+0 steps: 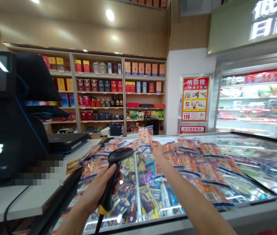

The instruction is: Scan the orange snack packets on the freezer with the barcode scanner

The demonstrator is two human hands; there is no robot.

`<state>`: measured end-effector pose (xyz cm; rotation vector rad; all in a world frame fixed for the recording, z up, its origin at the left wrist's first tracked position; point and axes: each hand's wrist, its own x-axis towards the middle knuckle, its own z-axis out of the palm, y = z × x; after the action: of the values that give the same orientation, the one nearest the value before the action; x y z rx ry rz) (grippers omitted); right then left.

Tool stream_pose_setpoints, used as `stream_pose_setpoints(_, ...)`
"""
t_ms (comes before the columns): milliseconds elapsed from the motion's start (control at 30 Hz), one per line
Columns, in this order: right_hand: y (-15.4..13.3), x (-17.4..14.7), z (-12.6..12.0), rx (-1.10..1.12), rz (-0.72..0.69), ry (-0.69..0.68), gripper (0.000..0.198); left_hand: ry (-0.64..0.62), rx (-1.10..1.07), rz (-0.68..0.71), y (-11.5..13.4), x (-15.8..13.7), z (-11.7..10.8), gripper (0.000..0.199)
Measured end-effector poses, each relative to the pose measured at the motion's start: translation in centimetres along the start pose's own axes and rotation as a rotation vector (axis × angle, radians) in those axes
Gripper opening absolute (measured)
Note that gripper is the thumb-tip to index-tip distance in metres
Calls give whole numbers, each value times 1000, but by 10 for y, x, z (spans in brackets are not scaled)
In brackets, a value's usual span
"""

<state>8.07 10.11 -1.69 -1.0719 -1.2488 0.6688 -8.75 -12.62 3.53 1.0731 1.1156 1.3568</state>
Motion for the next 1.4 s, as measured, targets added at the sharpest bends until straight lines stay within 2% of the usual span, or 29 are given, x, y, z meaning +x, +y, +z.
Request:
stream_pose_setpoints(100,-4,11,-31,54,30,95,32,-22,17,20,0,6,5,31)
stream_pose_setpoints(300,-1,39,-116,-157,-62,348,35,-51,39,39,-4,16,20,33)
stream_pose_setpoints(433,4,53,-176,-348,24,512,38,-74,-19,37,-8,24,26,31)
stream_pose_setpoints(533,9,58,-212,-506,116,583,39,-86,-43,39,-11,30,31,29)
stream_pose_setpoints(667,13,57,-238,-635,222,551,38,-91,-39,32,-16,35,37,28)
stream_pose_setpoints(800,9,54,-247,-794,243,528,40,-72,-45,33,-20,38,32,29)
stream_pose_setpoints(1033,4,56,-264,-1059,261,299,48,2,-54,-33,-23,40,7,31)
stream_pose_setpoints(1067,2,57,-266,-1074,268,283,46,2,-61,-31,-22,41,4,31)
stream_pose_setpoints(1133,-6,59,-262,-1079,227,335,43,10,-62,-21,-23,41,-1,31)
stream_pose_setpoints(1200,-19,62,-242,-1051,72,437,41,39,-59,-10,-24,43,-5,31)
stream_pose_setpoints(1267,-31,65,-202,-979,-161,444,37,60,-48,-16,-26,45,-11,32)
stream_pose_setpoints(1333,-37,66,-147,-851,-306,297,32,57,-40,-19,-28,46,-17,33)
stream_pose_setpoints(1400,-32,66,-85,-762,-329,106,31,49,-33,-20,-30,47,-23,33)
